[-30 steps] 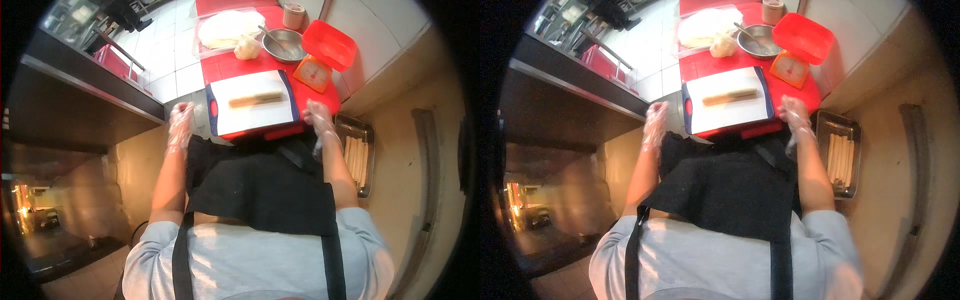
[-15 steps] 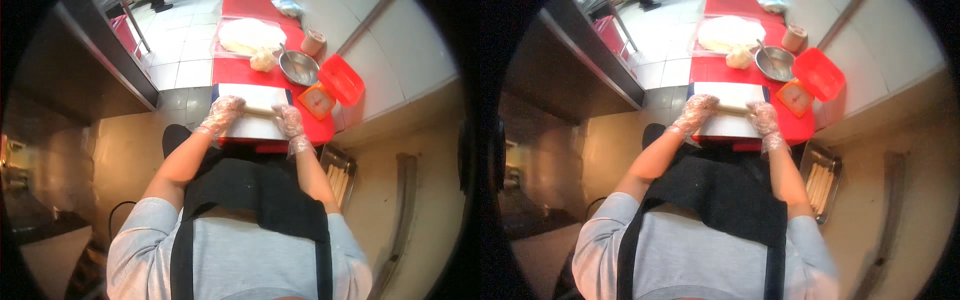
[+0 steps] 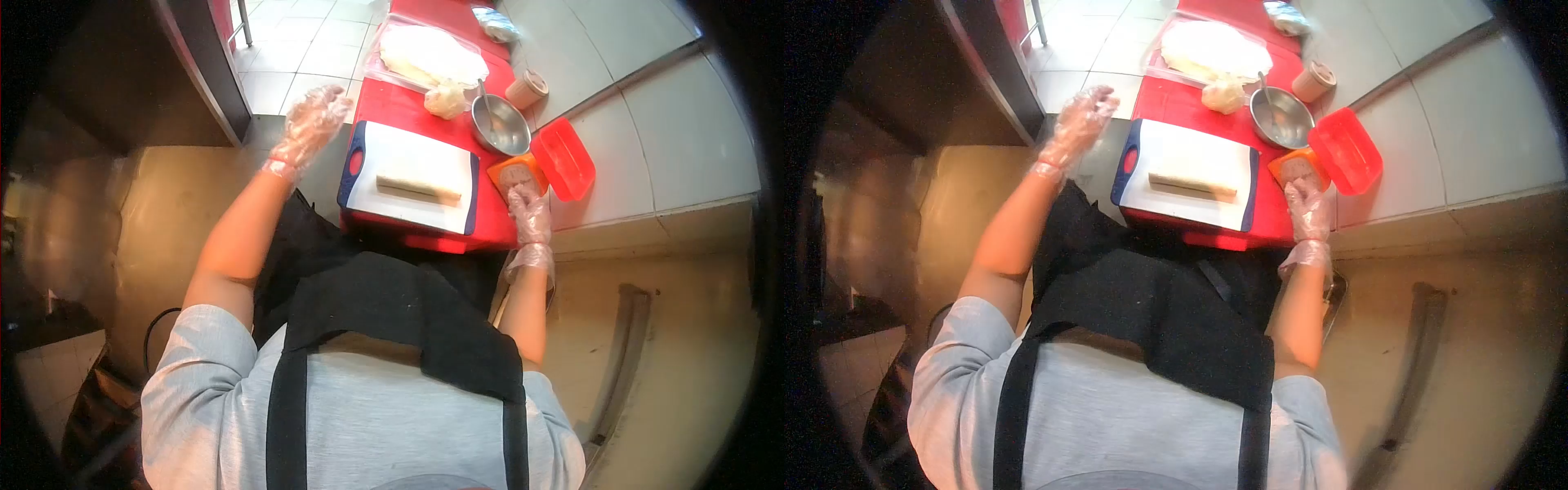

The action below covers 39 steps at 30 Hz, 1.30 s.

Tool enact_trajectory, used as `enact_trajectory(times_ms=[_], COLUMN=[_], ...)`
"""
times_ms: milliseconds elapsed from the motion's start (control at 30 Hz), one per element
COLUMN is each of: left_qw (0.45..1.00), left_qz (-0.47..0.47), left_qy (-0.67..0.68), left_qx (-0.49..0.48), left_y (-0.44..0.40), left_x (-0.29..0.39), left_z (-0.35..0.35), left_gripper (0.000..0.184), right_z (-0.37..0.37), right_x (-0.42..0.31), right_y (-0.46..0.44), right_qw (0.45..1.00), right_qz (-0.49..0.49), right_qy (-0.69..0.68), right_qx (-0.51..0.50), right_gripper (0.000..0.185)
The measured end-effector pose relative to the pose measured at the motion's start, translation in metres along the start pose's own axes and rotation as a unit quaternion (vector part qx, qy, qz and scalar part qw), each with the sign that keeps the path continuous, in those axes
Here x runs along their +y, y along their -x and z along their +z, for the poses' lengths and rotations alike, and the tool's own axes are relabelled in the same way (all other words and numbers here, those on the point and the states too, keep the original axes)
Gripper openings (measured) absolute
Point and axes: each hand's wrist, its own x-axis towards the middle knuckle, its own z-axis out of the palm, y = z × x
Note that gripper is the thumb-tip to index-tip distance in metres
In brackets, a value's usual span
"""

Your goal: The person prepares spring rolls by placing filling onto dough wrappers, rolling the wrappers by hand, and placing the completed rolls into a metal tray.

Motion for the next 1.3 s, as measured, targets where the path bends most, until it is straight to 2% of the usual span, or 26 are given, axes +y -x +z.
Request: enact_trajectory(times_ms=[67, 100, 133, 167, 200, 233, 300, 500, 600, 700, 733, 833, 867, 933, 967, 1033, 1100, 1167, 1233, 1300], left_qw=[0.992, 0.986, 0.96, 0.942, 0.93, 0.94, 0.951, 0.96, 0.963, 0.958, 0.966, 0.972, 0.975, 0.982, 0.985, 0.98, 0.949, 0.953, 0.953, 0.951], left_qz=[0.119, 0.155, 0.277, 0.329, 0.36, 0.323, 0.301, 0.257, 0.23, 0.273, 0.24, 0.193, 0.173, 0.158, 0.152, 0.199, 0.282, 0.243, 0.253, 0.261], left_qy=[-0.022, -0.04, -0.046, -0.057, -0.07, -0.048, -0.021, 0.017, 0.009, 0.067, 0.083, 0.081, 0.089, 0.059, 0.044, -0.008, -0.085, -0.088, -0.099, -0.103], left_qx=[0.025, -0.042, -0.021, -0.033, -0.029, -0.095, -0.07, -0.11, -0.138, -0.048, -0.05, 0.105, 0.107, 0.086, 0.075, -0.002, -0.109, -0.158, -0.137, -0.127], left_y=[0.026, 0.026, 0.043, 0.058, 0.067, 0.082, 0.091, 0.087, 0.082, 0.067, 0.061, 0.039, 0.033, 0.04, 0.046, 0.062, 0.067, 0.066, 0.064, 0.064], left_x=[0.004, 0.004, 0.006, 0.02, 0.021, 0.036, 0.041, 0.038, 0.037, 0.034, 0.033, 0.019, 0.012, 0.006, 0.008, 0.012, 0.02, 0.032, 0.03, 0.031], left_z=[0.025, 0.053, 0.069, 0.078, 0.106, 0.107, 0.111, 0.099, 0.099, 0.086, 0.081, 0.09, 0.087, 0.09, 0.088, 0.093, 0.099, 0.096, 0.103, 0.105], left_gripper=[0.045, 0.046, 0.051, 0.051, 0.044, 0.037, 0.03, 0.026, 0.036, 0.05, 0.058, 0.057, 0.056, 0.057, 0.057, 0.056, 0.057, 0.058, 0.059, 0.059], right_z=[0.009, 0.032, 0.054, 0.077, 0.104, 0.118, 0.127, 0.129, 0.122, 0.109, 0.101, 0.084, 0.084, 0.088, 0.093, 0.11, 0.121, 0.108, 0.141, 0.116], right_x=[-0.028, -0.026, -0.026, -0.026, -0.025, -0.031, -0.045, -0.032, -0.032, -0.036, -0.036, -0.023, -0.016, -0.001, -0.001, -0.006, -0.011, -0.038, 0.007, -0.029], right_y=[0.014, 0.019, 0.02, 0.028, 0.03, 0.037, 0.048, 0.045, 0.044, 0.035, 0.029, 0.011, 0.01, 0.008, 0.009, 0.017, 0.027, 0.027, 0.031, 0.033], right_qw=[0.994, 0.987, 0.966, 0.948, 0.931, 0.926, 0.921, 0.93, 0.94, 0.943, 0.937, 0.945, 0.955, 0.972, 0.972, 0.972, 0.931, 0.953, 0.883, 0.956], right_qz=[-0.057, -0.146, -0.243, -0.287, -0.3, -0.315, -0.291, -0.264, -0.219, -0.291, -0.303, -0.269, -0.241, -0.183, -0.196, -0.213, -0.229, -0.176, -0.283, -0.218], right_qy=[0.09, 0.072, 0.089, 0.136, 0.209, 0.205, 0.26, 0.255, 0.255, 0.137, 0.124, 0.081, 0.054, 0.0, 0.016, 0.047, 0.282, 0.244, 0.346, 0.19], right_qx=[-0.006, 0.0, -0.007, -0.006, -0.018, -0.045, -0.002, -0.011, -0.065, 0.084, 0.119, 0.168, 0.161, 0.149, 0.126, 0.09, 0.042, -0.035, 0.146, 0.048], right_gripper=[0.036, 0.035, 0.037, 0.041, 0.041, 0.042, 0.044, 0.048, 0.052, 0.05, 0.044, 0.038, 0.038, 0.036, 0.037, 0.039, 0.043, 0.049, 0.05, 0.058])
